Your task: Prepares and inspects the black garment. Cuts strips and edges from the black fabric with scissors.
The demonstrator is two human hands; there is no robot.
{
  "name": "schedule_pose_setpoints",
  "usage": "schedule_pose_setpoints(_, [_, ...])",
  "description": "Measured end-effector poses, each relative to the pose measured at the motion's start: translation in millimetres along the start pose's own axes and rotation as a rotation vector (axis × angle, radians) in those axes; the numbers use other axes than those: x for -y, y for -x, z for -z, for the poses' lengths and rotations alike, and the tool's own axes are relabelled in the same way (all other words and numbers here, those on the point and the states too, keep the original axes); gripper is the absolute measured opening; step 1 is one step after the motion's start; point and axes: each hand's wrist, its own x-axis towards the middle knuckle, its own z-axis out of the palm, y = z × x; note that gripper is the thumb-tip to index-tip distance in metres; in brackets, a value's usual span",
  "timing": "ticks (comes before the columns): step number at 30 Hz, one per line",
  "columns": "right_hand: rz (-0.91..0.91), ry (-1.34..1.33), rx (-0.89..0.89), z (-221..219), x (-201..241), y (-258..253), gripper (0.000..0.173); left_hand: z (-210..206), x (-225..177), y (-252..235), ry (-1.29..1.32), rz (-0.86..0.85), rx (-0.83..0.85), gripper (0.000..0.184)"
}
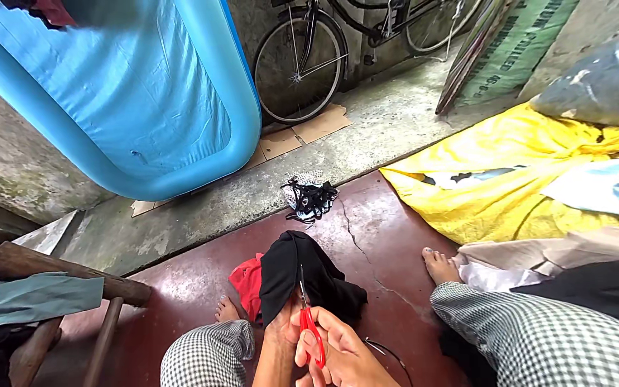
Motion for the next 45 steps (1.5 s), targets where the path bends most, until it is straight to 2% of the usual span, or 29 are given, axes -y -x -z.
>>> schedule_pose_setpoints(6, [-0.016,-0.003,-0.083,-5,1,1,0.030,1,3,3,0.040,0.039,0.024,0.027])
schedule_pose_setpoints(10, [0.018,-0.017,-0.054,-4,2,1,0.032,-15,2,16,-0.017,0.045,-0.028,0.029])
schedule_pose_setpoints(14, [0.022,-0.011,-0.063,-2,4,-1,0.031,-20,1,18,0.007,0.098,0.005,0.030])
schedule_pose_setpoints(20, [0.013,-0.016,-0.075,-1,6,-2,0.031,-11,1,17,0.066,0.162,0.218,0.021])
schedule_pose_setpoints(25, [0.023,0.019,-0.109,-2,3,-2,0.031,-19,1,14,-0.033,0.059,0.032,0.034])
schedule_pose_setpoints(29, [0.032,0.030,-0.077,2,6,-5,0.032,-6,2,12,0.006,0.067,0.239,0.017])
schedule_pose_setpoints(32, [0.054,0.001,-0.074,3,8,-7,0.029,6,4,4,0.062,0.123,0.334,0.020])
schedule_pose_setpoints(34, [0.069,-0.003,-0.068,3,8,-7,0.028,8,5,3,0.074,0.149,0.328,0.021])
schedule_pose_setpoints(37, [0.069,0.012,-0.080,3,8,-6,0.027,7,4,4,0.077,0.168,0.407,0.022])
schedule_pose_setpoints(42, [0.087,0.057,-0.105,4,4,-7,0.030,10,2,8,-0.031,0.142,0.379,0.022])
schedule_pose_setpoints(45, [0.075,0.056,-0.083,7,5,-9,0.031,9,2,3,0.028,0.161,0.379,0.025])
